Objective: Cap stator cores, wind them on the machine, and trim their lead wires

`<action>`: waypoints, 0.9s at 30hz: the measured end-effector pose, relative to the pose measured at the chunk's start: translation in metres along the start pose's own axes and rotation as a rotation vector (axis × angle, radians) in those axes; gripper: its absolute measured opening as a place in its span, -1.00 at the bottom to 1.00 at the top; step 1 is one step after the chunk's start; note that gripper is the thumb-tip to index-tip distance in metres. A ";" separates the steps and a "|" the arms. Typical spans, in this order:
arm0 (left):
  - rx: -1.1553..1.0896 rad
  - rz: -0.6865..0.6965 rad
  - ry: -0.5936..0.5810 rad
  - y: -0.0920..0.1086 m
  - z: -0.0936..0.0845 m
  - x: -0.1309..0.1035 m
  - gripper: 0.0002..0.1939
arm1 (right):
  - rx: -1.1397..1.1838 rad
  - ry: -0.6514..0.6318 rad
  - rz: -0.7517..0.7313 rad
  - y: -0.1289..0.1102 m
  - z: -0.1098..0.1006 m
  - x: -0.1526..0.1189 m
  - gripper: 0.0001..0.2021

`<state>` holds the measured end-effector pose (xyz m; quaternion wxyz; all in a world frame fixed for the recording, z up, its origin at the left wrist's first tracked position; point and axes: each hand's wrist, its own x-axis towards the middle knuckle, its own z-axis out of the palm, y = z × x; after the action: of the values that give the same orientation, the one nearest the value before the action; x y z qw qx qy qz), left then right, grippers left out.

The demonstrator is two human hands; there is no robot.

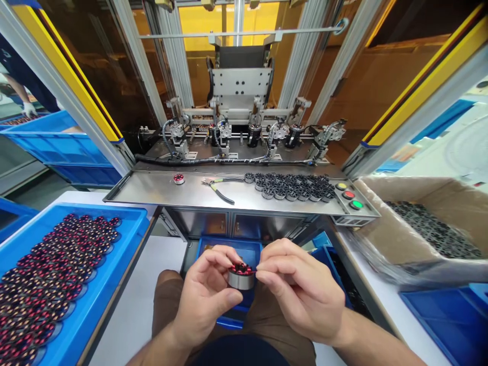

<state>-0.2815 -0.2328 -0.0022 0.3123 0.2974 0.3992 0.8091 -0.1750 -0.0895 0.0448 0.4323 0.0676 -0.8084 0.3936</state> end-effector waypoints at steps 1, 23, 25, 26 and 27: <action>0.020 0.031 0.015 0.000 0.000 0.000 -0.72 | -0.005 0.024 0.014 -0.002 0.002 -0.001 -0.89; 0.123 0.079 -0.046 0.007 -0.015 0.005 -0.72 | 1.180 -0.055 0.882 0.001 0.048 -0.030 -0.56; 0.200 0.117 -0.025 0.009 -0.017 0.005 -0.58 | 1.036 -0.013 0.805 0.006 0.048 -0.030 -0.60; 0.258 0.127 0.003 0.010 -0.018 0.005 -0.49 | 0.894 0.021 0.722 0.008 0.047 -0.031 -0.62; 0.325 0.119 0.029 0.012 -0.018 0.004 -0.42 | 0.723 0.058 0.613 0.011 0.045 -0.032 -0.65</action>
<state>-0.3009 -0.2441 -0.0001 0.2060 0.3555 0.5110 0.7551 -0.1897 -0.1205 0.0004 0.2673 -0.0391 -0.5897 0.7611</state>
